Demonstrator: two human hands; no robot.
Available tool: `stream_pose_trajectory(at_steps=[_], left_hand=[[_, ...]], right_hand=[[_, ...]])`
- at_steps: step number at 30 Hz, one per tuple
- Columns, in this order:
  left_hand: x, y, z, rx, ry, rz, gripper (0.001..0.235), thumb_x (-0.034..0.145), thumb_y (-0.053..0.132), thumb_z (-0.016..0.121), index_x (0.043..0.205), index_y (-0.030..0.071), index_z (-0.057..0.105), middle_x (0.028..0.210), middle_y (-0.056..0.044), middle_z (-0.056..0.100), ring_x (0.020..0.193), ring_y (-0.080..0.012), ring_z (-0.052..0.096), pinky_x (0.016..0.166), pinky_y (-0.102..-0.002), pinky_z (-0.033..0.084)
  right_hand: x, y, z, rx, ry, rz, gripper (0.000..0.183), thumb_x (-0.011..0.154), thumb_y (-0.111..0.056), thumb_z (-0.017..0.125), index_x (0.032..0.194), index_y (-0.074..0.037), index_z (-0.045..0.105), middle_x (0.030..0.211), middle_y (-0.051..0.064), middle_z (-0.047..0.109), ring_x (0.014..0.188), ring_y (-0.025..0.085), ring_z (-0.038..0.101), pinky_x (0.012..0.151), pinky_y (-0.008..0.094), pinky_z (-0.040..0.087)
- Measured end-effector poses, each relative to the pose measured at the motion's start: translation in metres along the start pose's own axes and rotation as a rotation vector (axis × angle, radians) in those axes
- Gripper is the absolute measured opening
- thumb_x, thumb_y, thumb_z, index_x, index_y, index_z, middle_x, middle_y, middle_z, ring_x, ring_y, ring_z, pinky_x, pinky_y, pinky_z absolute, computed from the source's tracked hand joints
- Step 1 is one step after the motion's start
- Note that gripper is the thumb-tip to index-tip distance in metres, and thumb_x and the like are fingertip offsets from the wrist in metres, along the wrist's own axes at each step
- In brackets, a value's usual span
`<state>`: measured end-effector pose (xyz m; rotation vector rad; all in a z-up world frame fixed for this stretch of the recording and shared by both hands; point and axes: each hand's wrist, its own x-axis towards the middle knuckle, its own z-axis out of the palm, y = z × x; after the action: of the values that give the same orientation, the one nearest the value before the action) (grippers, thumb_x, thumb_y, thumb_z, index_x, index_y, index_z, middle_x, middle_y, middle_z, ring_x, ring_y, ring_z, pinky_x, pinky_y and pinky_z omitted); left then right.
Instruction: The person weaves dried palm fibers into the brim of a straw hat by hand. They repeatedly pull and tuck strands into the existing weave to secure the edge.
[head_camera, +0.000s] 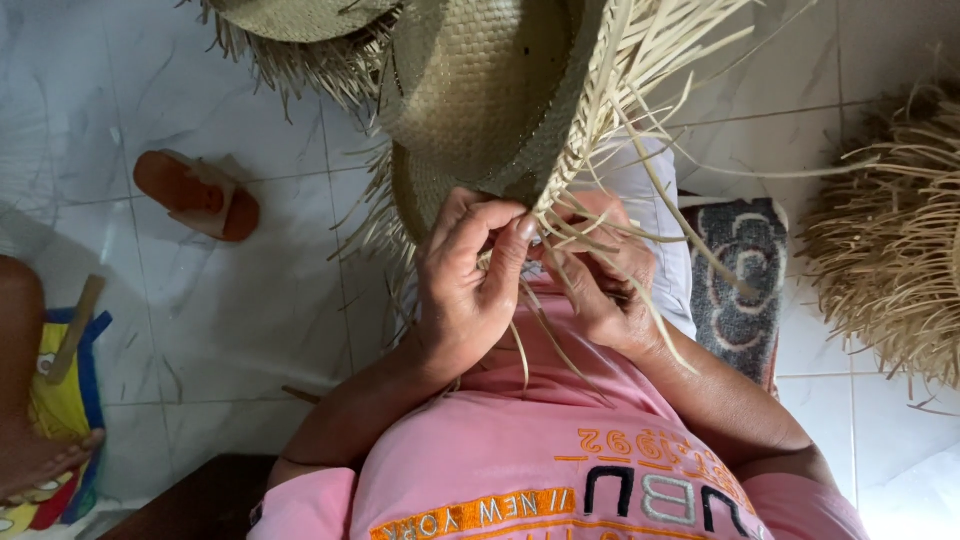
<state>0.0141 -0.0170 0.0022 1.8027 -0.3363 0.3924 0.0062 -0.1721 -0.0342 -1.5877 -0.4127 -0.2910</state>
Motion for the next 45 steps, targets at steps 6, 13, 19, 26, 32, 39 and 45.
stream_pose_trajectory(at_steps=[6, 13, 19, 26, 32, 39, 45], left_hand=[[0.012, 0.007, -0.007, 0.046, -0.059, 0.031, 0.013, 0.103, 0.013, 0.062, 0.1, 0.002, 0.068, 0.088, -0.011, 0.054, 0.077, -0.0232, 0.059, 0.065, -0.035, 0.051], [0.007, -0.006, -0.005, -0.001, -0.082, 0.005, 0.013, 0.102, 0.011, 0.06, 0.105, 0.001, 0.069, 0.088, -0.013, 0.058, 0.075, -0.0247, 0.063, 0.063, -0.035, 0.054], [0.008, -0.007, -0.006, -0.11, -0.092, -0.04, 0.012, 0.101, 0.01, 0.066, 0.1, -0.001, 0.071, 0.086, -0.012, 0.059, 0.071, -0.0189, 0.067, 0.06, -0.031, 0.055], [0.007, -0.009, -0.004, -0.088, -0.079, -0.045, 0.006, 0.098, 0.006, 0.071, 0.098, 0.0, 0.073, 0.085, -0.013, 0.061, 0.071, -0.0232, 0.071, 0.058, -0.033, 0.055], [0.009, -0.003, -0.005, -0.061, -0.063, -0.04, 0.006, 0.098, 0.004, 0.07, 0.1, -0.001, 0.073, 0.083, -0.012, 0.059, 0.071, -0.0197, 0.062, 0.06, -0.032, 0.054], [0.004, -0.009, 0.0, -0.049, -0.042, -0.01, 0.007, 0.099, 0.006, 0.069, 0.099, 0.001, 0.073, 0.083, -0.011, 0.059, 0.072, -0.0207, 0.064, 0.059, -0.032, 0.052], [0.005, -0.007, 0.001, -0.036, -0.026, -0.005, 0.008, 0.1, 0.007, 0.068, 0.096, 0.002, 0.072, 0.082, -0.011, 0.059, 0.071, -0.0219, 0.064, 0.059, -0.033, 0.052]], right_hand=[[-0.006, 0.013, 0.006, 0.123, 0.076, -0.007, 0.011, 0.097, -0.001, 0.069, 0.094, 0.011, 0.069, 0.101, 0.024, 0.068, 0.1, 0.032, 0.069, 0.094, 0.042, 0.056], [-0.013, 0.035, 0.0, 0.193, 0.127, -0.102, 0.02, 0.084, 0.005, 0.081, 0.098, 0.012, 0.069, 0.105, 0.028, 0.067, 0.108, 0.04, 0.067, 0.098, 0.052, 0.057], [-0.012, 0.04, 0.015, 0.157, 0.201, -0.161, 0.027, 0.077, 0.002, 0.089, 0.097, 0.012, 0.073, 0.099, 0.027, 0.071, 0.102, 0.037, 0.068, 0.095, 0.051, 0.059], [-0.006, 0.026, 0.005, 0.03, 0.162, -0.154, 0.016, 0.085, -0.005, 0.085, 0.096, 0.003, 0.078, 0.099, 0.022, 0.072, 0.095, 0.032, 0.071, 0.086, 0.044, 0.06], [-0.012, 0.04, 0.007, 0.071, 0.141, -0.182, 0.009, 0.095, -0.004, 0.073, 0.097, 0.004, 0.077, 0.096, 0.018, 0.073, 0.097, 0.034, 0.07, 0.09, 0.047, 0.058], [0.002, 0.022, 0.007, 0.121, 0.133, -0.217, 0.006, 0.098, 0.002, 0.067, 0.098, 0.006, 0.072, 0.093, 0.02, 0.072, 0.094, 0.037, 0.068, 0.089, 0.05, 0.058], [0.005, 0.016, 0.008, 0.1, 0.115, -0.215, 0.009, 0.098, 0.001, 0.066, 0.097, 0.008, 0.072, 0.093, 0.02, 0.072, 0.094, 0.037, 0.067, 0.09, 0.051, 0.057]])
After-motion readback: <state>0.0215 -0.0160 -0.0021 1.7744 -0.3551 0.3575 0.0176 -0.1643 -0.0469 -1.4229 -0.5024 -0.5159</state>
